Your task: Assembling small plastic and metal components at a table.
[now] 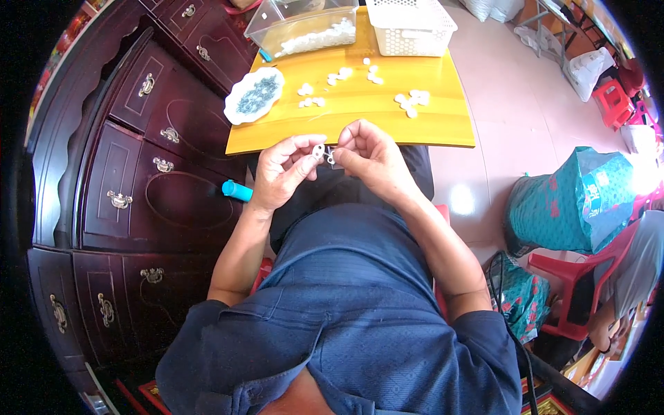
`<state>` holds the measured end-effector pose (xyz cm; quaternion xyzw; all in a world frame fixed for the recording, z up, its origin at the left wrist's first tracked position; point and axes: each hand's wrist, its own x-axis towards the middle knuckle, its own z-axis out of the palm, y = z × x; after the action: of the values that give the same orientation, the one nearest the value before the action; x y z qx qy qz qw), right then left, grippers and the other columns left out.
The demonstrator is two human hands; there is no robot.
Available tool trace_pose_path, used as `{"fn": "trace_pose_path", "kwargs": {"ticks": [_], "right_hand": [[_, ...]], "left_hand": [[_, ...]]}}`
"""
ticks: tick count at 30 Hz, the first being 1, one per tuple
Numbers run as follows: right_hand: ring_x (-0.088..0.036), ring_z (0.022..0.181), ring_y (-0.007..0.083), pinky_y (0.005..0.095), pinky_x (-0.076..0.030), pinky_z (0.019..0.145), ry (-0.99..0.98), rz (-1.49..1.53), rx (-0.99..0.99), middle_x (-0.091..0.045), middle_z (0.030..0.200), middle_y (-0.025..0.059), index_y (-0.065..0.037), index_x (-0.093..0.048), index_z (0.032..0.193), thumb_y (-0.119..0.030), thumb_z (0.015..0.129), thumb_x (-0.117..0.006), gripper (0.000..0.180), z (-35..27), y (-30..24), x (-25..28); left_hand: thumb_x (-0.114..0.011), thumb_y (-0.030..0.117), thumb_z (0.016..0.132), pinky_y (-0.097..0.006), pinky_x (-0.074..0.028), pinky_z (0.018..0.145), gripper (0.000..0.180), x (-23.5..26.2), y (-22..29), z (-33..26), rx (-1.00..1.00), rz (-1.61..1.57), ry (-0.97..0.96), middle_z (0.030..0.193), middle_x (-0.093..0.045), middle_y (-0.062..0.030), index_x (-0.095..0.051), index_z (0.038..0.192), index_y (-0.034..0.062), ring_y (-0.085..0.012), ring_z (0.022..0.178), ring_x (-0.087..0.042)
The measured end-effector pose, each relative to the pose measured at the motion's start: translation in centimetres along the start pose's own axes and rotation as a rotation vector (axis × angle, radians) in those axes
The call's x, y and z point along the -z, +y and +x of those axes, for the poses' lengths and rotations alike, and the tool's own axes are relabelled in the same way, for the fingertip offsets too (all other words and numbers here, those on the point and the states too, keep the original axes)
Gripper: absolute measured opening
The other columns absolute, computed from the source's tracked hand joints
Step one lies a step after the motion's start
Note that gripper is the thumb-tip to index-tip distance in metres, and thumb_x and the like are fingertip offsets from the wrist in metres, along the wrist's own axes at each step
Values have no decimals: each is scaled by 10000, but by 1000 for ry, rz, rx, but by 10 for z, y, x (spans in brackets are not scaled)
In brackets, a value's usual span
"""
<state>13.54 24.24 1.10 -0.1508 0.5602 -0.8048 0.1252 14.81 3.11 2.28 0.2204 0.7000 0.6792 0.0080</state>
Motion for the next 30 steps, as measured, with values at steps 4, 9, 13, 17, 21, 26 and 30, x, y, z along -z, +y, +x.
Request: {"fn": "trace_pose_path", "kwargs": {"ticks": [4, 9, 13, 17, 21, 26, 30], "right_hand": [[-596, 771, 38, 187, -474, 640, -3, 7, -9, -618, 889, -27, -61, -568, 1025, -11, 927, -670, 149, 1, 1, 0], [-589, 765, 33, 187, -471, 637, -2, 2, -1, -619, 882, -26, -64, -568, 1021, -12, 926, -675, 152, 1, 4, 2], [-579, 773, 35, 178, -452, 648, -10, -12, 5, -647, 908, -9, -81, -559, 1013, -47, 935, -680, 148, 1, 5, 0], [-580, 774, 35, 176, -449, 648, 4, -4, -10, -652, 903, -10, -84, -562, 1009, -56, 938, -684, 144, -1, 4, -4], [-573, 746, 35, 176, -445, 641, 13, 6, 10, -653, 879, -15, -85, -568, 995, -60, 940, -684, 131, 0, 7, -5], [-563, 705, 32, 178, -443, 624, 50, 21, 14, -647, 853, -19, -80, -574, 993, -60, 942, -684, 123, -1, 9, -10], [-566, 694, 34, 178, -454, 623, 49, 43, 2, -649, 846, -17, -71, -583, 1007, -67, 943, -691, 125, -1, 7, -12]], "left_hand": [[-630, 54, 979, -207, -519, 652, 256, 0, -1, 0, 8, -6, -22, 1015, -693, -40, -650, 1228, -6, -62, 805, -640], [-624, 43, 979, -209, -519, 652, 257, -1, -2, 1, -16, 21, -27, 1014, -696, -48, -649, 1229, -10, -66, 790, -641], [-642, 27, 963, -211, -519, 634, 238, 0, -3, 0, -22, 50, -24, 999, -701, -53, -664, 1194, -24, -66, 758, -632], [-664, 16, 946, -214, -520, 614, 223, -1, -1, 2, -54, 119, -53, 973, -704, -54, -675, 1164, -33, -70, 725, -628], [-668, 15, 944, -213, -520, 615, 222, -1, -5, 2, -61, 107, -45, 967, -704, -54, -675, 1161, -32, -70, 711, -623], [-669, 16, 944, -214, -517, 619, 209, -1, -5, 1, -29, 50, -18, 957, -700, -47, -680, 1147, -32, -69, 717, -624], [-672, 17, 941, -214, -512, 641, 201, 0, -2, 2, -42, 80, -16, 935, -692, -40, -686, 1136, -29, -68, 730, -622]]}}
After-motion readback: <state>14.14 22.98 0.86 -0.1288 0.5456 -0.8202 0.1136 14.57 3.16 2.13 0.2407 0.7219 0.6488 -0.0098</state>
